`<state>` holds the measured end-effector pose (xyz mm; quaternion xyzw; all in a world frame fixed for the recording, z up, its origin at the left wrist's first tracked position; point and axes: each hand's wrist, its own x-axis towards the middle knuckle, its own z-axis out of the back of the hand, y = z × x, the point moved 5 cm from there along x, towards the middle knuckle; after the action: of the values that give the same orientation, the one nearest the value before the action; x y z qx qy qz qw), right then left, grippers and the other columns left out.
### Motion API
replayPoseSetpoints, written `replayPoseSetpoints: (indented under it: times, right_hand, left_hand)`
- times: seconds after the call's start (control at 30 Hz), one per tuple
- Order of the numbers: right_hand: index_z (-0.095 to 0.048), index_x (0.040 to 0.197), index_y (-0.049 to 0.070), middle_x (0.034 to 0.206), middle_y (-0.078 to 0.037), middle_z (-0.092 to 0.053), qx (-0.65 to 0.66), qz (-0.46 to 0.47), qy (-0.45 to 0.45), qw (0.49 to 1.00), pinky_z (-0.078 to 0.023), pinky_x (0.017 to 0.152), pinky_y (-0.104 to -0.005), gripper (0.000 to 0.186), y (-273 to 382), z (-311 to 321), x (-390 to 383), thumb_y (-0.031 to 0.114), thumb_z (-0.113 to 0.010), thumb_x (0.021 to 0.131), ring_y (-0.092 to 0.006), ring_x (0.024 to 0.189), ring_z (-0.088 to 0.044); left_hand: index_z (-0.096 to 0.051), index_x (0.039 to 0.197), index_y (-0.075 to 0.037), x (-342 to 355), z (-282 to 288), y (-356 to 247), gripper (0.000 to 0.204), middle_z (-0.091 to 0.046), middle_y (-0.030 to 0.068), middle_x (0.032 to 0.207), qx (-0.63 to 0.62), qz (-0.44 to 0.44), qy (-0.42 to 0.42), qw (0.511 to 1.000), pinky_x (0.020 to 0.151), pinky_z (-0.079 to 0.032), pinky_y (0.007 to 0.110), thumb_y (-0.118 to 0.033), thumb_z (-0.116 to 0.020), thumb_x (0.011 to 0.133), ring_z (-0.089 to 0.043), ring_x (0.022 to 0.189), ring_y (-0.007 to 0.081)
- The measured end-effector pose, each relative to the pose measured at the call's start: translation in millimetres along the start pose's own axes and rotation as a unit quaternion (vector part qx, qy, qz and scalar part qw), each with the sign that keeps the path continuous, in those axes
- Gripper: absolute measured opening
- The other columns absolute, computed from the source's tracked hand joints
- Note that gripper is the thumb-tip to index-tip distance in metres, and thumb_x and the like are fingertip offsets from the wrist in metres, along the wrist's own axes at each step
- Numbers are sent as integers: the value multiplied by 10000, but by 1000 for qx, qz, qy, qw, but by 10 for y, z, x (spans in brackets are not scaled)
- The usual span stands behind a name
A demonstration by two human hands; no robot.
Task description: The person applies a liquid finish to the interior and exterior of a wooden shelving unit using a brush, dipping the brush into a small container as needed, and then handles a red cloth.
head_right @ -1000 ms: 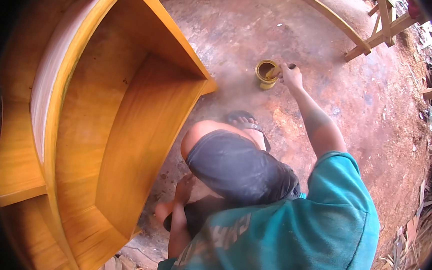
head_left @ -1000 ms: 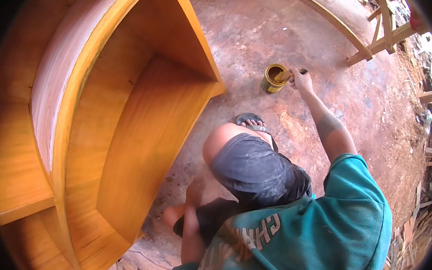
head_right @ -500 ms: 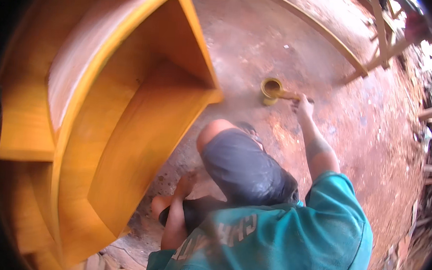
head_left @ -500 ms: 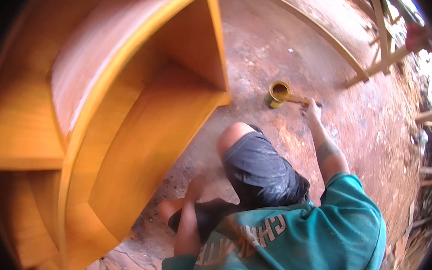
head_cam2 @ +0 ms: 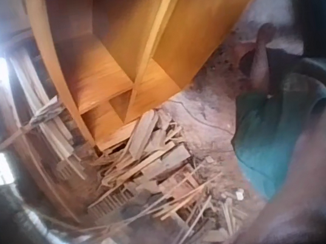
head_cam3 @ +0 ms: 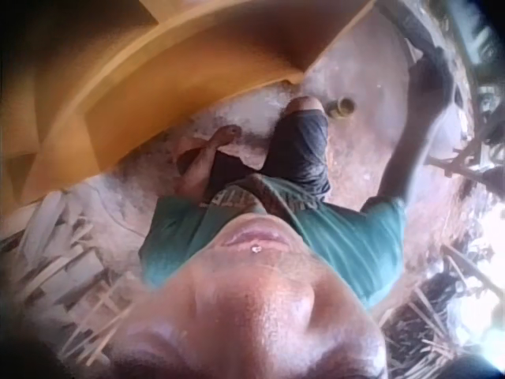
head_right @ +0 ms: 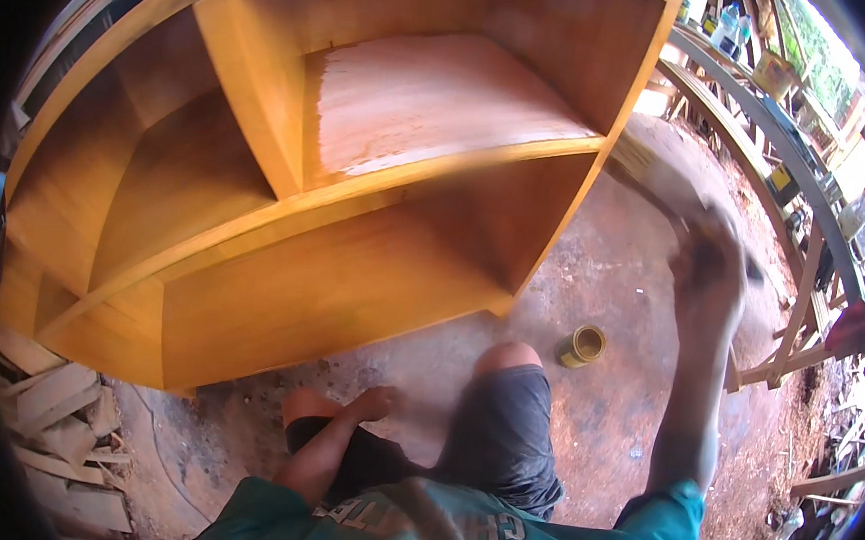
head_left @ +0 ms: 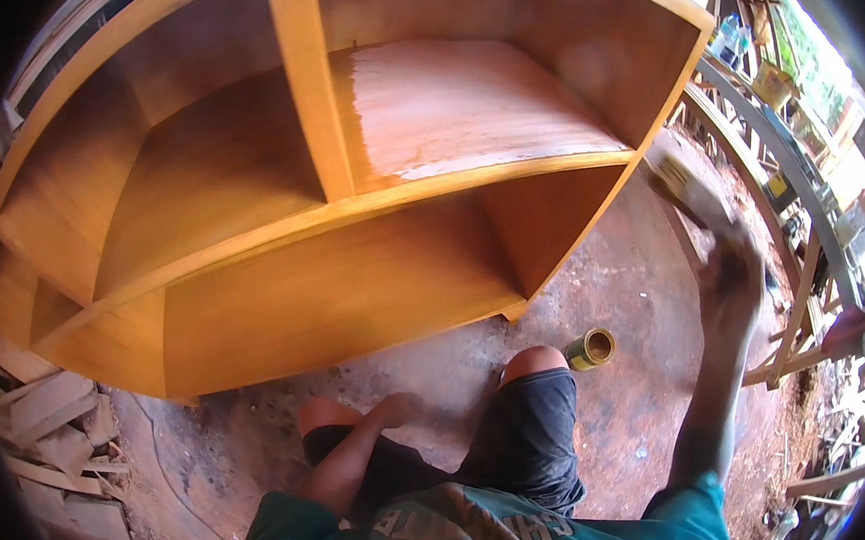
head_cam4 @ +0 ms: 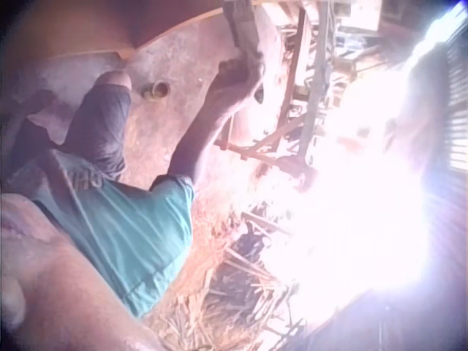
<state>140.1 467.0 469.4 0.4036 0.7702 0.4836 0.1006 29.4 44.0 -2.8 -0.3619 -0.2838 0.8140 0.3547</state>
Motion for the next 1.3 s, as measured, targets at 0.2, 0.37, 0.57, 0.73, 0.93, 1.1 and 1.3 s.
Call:
replayPoseSetpoints:
  times: [0.2,0.37,0.57,0.73,0.93,1.1,1.3]
  right_hand:
    - [-667,1133,20,976,-100,-676,-342,95,367,860,-507,623,-281,264,-546,-2735,669,173,-548,954,-147,766,-635]
    - [-738,897,109,700,-66,-684,-629,213,358,657,-544,660,-382,230,-874,-3106,1677,280,-585,879,-257,569,-619]
    - [-734,906,28,975,-224,-712,-655,247,368,612,-546,798,-466,442,-1200,-3537,1699,421,-533,887,-351,887,-693]
    - [-717,970,59,866,-166,-691,-544,235,428,683,-530,736,-399,365,-1370,-3772,1784,376,-548,905,-263,801,-674]
    - [-706,1075,40,1044,-228,-697,-695,345,345,528,-546,833,-432,382,-1365,-3882,1836,336,-546,894,-347,955,-685]
    - [-732,1043,44,960,-145,-719,-462,70,397,790,-549,818,-358,419,-1874,-3906,2092,408,-609,874,-212,916,-688]
    - [-736,971,70,912,-101,-713,-633,290,371,615,-547,758,-348,345,-1856,-4013,2367,388,-636,880,-172,876,-681]
  left_hand:
    - [-681,1150,-56,219,-125,119,477,-642,194,1218,36,-9,-14,999,972,-462,416,-461,-579,919,-601,1143,344]
    - [-675,1144,-28,10,101,-215,469,-654,206,1183,49,4,-10,999,945,-479,422,-436,-552,949,-619,1115,348]
    - [-682,1162,-96,-382,128,-334,381,-669,173,1140,-79,-6,-127,989,910,-497,436,-389,-541,963,-628,1055,366]
    - [-665,1196,-132,-592,20,14,332,-674,154,1120,106,-21,-138,985,912,-503,422,-352,-555,973,-637,1026,352]
    - [-656,1208,-132,-528,-162,98,352,-668,148,1136,-275,-33,-168,946,917,-509,421,-359,-604,944,-644,1012,349]
    - [-651,1203,-112,-646,28,106,369,-677,152,1156,33,120,-55,991,919,-513,412,-335,-661,909,-642,1049,355]
    - [-688,1154,-123,-593,-61,226,348,-677,135,1176,-272,11,-215,938,922,-517,403,-376,-646,919,-643,1070,355]
